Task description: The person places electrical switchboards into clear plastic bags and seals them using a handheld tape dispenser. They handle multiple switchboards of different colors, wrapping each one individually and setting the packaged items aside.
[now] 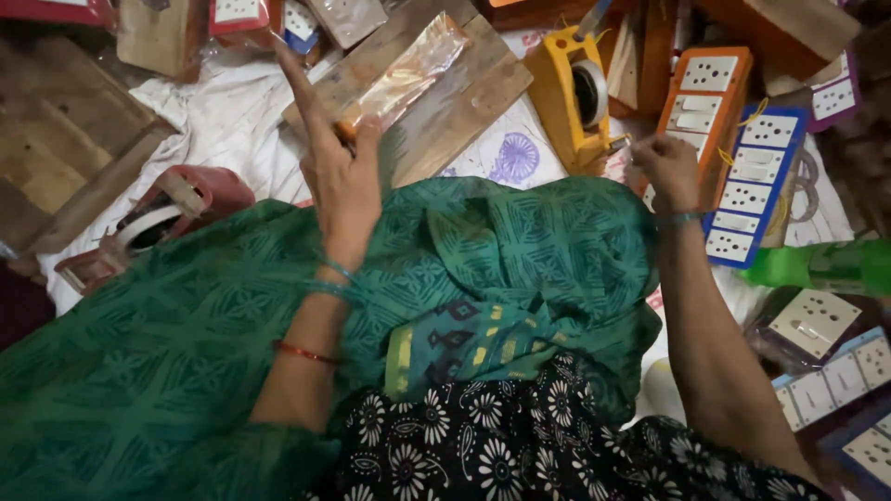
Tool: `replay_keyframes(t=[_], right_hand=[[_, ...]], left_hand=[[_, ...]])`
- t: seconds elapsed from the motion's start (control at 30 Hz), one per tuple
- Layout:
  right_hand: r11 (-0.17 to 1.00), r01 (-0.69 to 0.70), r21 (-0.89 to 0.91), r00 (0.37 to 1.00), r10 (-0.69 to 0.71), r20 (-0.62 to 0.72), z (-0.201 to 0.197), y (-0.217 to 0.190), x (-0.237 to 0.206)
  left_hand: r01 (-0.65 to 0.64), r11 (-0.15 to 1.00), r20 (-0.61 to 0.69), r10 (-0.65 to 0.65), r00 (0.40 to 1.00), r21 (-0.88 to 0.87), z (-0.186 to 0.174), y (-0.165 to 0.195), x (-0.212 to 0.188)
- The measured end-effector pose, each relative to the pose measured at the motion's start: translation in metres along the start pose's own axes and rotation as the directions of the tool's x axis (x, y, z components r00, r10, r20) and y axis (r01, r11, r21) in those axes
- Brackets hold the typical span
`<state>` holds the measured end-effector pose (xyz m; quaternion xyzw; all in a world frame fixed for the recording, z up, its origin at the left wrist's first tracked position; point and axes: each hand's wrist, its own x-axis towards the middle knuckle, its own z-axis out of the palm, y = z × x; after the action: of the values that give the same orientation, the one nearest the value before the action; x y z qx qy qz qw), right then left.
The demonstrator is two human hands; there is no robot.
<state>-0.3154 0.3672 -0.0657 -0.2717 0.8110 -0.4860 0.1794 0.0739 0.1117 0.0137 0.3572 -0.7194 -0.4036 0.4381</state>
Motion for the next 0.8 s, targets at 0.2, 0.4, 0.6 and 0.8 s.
replay_keyframes(t=[0.2,0.4,0.6,0.8], right_hand=[[0.949,-0.26,0.176,0.963,0.242,0.12,0.001,0.02,-0.007],[0.969,-0.186,-0.163,0.898,0.235,0.372,0.005,0.016,0.012],[0.965,-0.26,0.007,0.946,0.254,0.2,0.012,-0.009,-0.01],[0.866,0.156,0.475,0.981,-0.193,0.03,0.064,-0.127,-0.061]], left_hand=[[-0.084,0.994,-0.04,0.086,0.995,0.067,-0.01,-0.027,0.029],[0.125,0.991,-0.02,-0.124,0.992,0.047,0.002,-0.025,0.011],[0.042,0.998,-0.038,-0.044,0.998,-0.051,0.018,0.013,-0.023],[0.123,0.981,-0.026,-0.128,0.991,-0.147,0.013,0.029,-0.019]])
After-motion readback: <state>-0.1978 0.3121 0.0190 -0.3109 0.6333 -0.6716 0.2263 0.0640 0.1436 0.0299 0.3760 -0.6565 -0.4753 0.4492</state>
